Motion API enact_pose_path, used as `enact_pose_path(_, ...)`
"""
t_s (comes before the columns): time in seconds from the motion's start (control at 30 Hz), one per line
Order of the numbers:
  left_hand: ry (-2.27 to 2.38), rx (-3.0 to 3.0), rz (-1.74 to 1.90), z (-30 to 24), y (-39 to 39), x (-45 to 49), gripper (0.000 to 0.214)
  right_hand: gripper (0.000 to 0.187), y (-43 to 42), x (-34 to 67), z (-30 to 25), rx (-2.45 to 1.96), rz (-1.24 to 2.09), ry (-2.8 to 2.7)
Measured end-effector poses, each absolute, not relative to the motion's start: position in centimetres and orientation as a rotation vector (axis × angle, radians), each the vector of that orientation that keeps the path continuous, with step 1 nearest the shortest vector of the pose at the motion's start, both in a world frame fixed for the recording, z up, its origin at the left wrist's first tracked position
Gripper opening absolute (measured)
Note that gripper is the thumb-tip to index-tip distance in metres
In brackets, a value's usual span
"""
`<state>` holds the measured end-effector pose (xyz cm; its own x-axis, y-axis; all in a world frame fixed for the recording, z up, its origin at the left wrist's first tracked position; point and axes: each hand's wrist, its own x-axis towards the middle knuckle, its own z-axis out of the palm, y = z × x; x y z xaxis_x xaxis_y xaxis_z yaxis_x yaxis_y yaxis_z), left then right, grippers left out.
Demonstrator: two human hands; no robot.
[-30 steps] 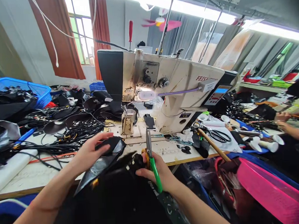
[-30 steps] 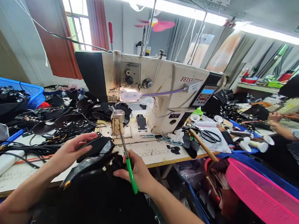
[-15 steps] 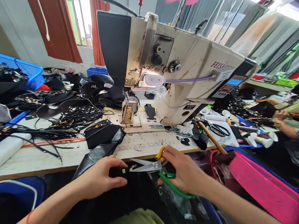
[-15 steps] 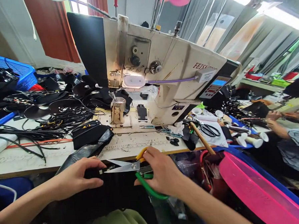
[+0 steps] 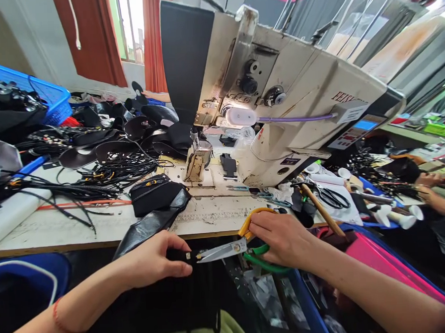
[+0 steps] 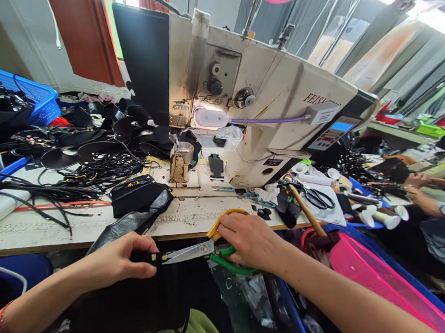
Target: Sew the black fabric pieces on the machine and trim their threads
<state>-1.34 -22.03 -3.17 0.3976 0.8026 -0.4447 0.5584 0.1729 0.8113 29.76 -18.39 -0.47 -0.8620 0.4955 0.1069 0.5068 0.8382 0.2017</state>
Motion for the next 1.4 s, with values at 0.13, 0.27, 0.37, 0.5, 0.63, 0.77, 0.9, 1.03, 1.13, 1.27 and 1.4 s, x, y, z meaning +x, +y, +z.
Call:
enact_pose_path(0.13,1.255,1.496,0.235,-3.2,-22.0,-0.9,0.034,0.020,-17.9,29.4,0.6,-0.818,-0.310,-3.113)
enact_pose_path(0.27,1.252,1.488,0.238,-3.5,-22.2,-0.7,0.033,0.011,-18.2,28.7,0.9,-0.916,0.013,-3.159)
enact_pose_path(0.37,1.226,1.466,0.272,-3.6,-22.2,-0.8,0.032,0.011,-18.6,28.7,0.0,-0.978,0.111,-3.135)
enact_pose_path(0.5,1.195,1.421,0.284,-3.9,-22.2,-1.1,0.029,0.019,-19.1,28.8,-1.7,-1.088,0.072,-3.122)
enact_pose_path(0.63,1.150,1.373,0.291,-4.0,-22.1,-1.3,0.029,0.018,-19.4,28.7,-2.5,-1.131,0.017,-3.091)
enact_pose_path(0.77,1.145,1.363,0.296,-4.1,-22.0,-1.2,0.032,0.015,-19.5,28.7,-2.7,-1.137,0.100,-3.102)
enact_pose_path(0.9,1.144,1.418,0.279,-4.6,-22.1,-1.1,0.031,0.010,-19.6,28.6,-2.3,-1.090,0.265,-3.115)
enact_pose_path(1.03,1.174,1.410,0.268,-5.1,-22.2,-1.1,0.031,0.010,-19.9,28.4,-2.0,-1.091,0.317,-3.114)
enact_pose_path(1.13,1.171,1.388,0.272,-4.9,-22.1,-1.1,0.031,0.013,-19.9,28.8,-3.0,-1.129,0.206,-3.104)
enact_pose_path(1.27,1.144,1.369,0.273,-4.7,-22.0,-1.0,0.031,0.022,-20.0,29.9,-5.3,-1.102,0.071,-3.078)
enact_pose_path(1.4,1.096,1.272,0.278,-4.9,-22.1,-0.8,0.029,0.021,-20.5,30.3,-6.0,-1.147,0.132,-3.003)
